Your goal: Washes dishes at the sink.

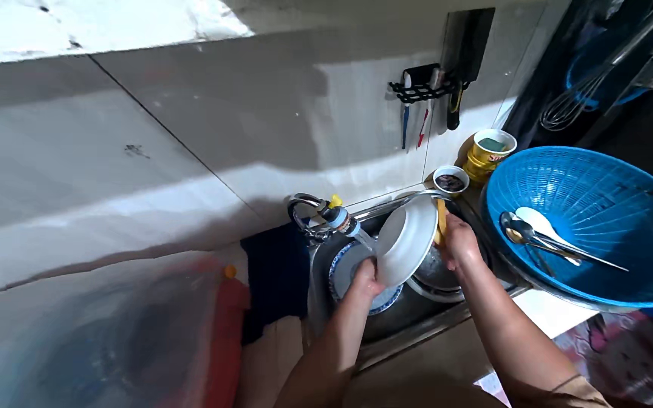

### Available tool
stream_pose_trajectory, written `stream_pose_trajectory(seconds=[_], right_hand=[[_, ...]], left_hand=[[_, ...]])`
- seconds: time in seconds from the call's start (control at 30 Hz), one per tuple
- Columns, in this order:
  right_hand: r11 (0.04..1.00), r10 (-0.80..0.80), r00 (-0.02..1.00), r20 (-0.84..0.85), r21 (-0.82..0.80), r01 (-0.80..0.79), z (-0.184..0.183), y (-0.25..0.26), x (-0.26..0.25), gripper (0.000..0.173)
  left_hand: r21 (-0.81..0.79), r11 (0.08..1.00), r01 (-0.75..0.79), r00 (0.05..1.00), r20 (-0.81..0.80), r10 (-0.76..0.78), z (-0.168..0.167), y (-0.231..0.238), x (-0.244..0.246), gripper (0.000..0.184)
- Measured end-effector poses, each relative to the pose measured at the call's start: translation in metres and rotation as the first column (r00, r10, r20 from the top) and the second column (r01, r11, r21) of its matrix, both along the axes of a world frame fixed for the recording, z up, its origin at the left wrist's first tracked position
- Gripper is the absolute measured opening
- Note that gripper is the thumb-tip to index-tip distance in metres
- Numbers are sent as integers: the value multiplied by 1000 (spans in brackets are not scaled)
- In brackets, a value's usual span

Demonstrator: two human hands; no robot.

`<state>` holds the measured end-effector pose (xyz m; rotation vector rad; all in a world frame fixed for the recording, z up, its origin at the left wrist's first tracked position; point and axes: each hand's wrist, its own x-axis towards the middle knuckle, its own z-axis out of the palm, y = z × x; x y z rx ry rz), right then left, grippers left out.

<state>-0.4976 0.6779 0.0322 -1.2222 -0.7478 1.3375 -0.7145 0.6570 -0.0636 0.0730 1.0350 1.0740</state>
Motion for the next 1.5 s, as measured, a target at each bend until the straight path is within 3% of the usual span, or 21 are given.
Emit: stream_pose_trajectory(seconds=[0.03, 0.1, 0.2, 0.27, 0.33, 0.43, 0.57, 0.73, 0.87, 1.0, 1.07, 1.17, 1.27, 1.37, 1.43, 1.5], right_hand=[[1000, 3, 999, 52, 3, -3, -11, 2, 6, 42], [999, 16, 925, 380, 24, -28, -47, 5, 22, 43], [995, -2, 590, 807, 62, -81, -107, -10, 50, 43], [985, 4, 394, 919, 63, -158, -127, -33, 64, 44], [972, 25, 288, 957, 44, -229, -138, -53, 74, 43], [957, 34, 338, 940, 66, -281, -147, -66, 77, 43], [959, -53, 440, 896, 169, -229, -163, -60, 71, 42], [922, -93, 319, 943, 203, -329, -151, -73, 60, 34], [899, -54, 232, 971, 148, -412, -148, -80, 59, 32], [896, -54, 244, 968, 155, -416, -149, -78, 58, 30], [889, -76, 242, 967, 176, -422, -149, -76, 58, 30], [895, -56, 212, 976, 143, -422, -151, -75, 57, 30], [904, -41, 181, 983, 113, -412, -150, -76, 56, 30], [902, -91, 181, 979, 158, -401, -152, -76, 56, 32], [912, -87, 188, 978, 154, -381, -153, -71, 55, 37], [939, -34, 207, 978, 102, -328, -155, -64, 54, 42]], left_hand=[[4, 1000, -31, 999, 43, 31, 8, -3, 2, 45], [36, 997, -70, 996, 57, 68, 25, -10, 9, 44], [152, 986, -71, 997, -24, 75, 54, -16, 24, 47], [227, 972, -60, 996, -45, 72, 79, -16, 37, 46], [300, 954, -7, 999, -37, 19, 108, -13, 56, 48], [327, 940, 94, 996, -42, -85, 153, -7, 101, 50], [330, 919, 214, 974, -142, -176, 181, 6, 177, 44], [335, 839, 428, 873, -392, -289, 152, 37, 279, 47], [240, 813, 531, 801, -456, -388, 110, 58, 327, 47], [123, 803, 583, 767, -408, -495, 92, 66, 328, 44], [69, 782, 619, 748, -358, -560, 93, 68, 320, 51], [55, 761, 647, 707, -416, -571, 95, 65, 315, 64], [94, 770, 631, 711, -467, -526, 115, 53, 313, 66], [169, 765, 622, 714, -524, -465, 155, 40, 302, 67], [269, 730, 628, 739, -500, -451, 184, 33, 276, 71], [364, 684, 632, 748, -518, -415, 205, 24, 237, 64]])
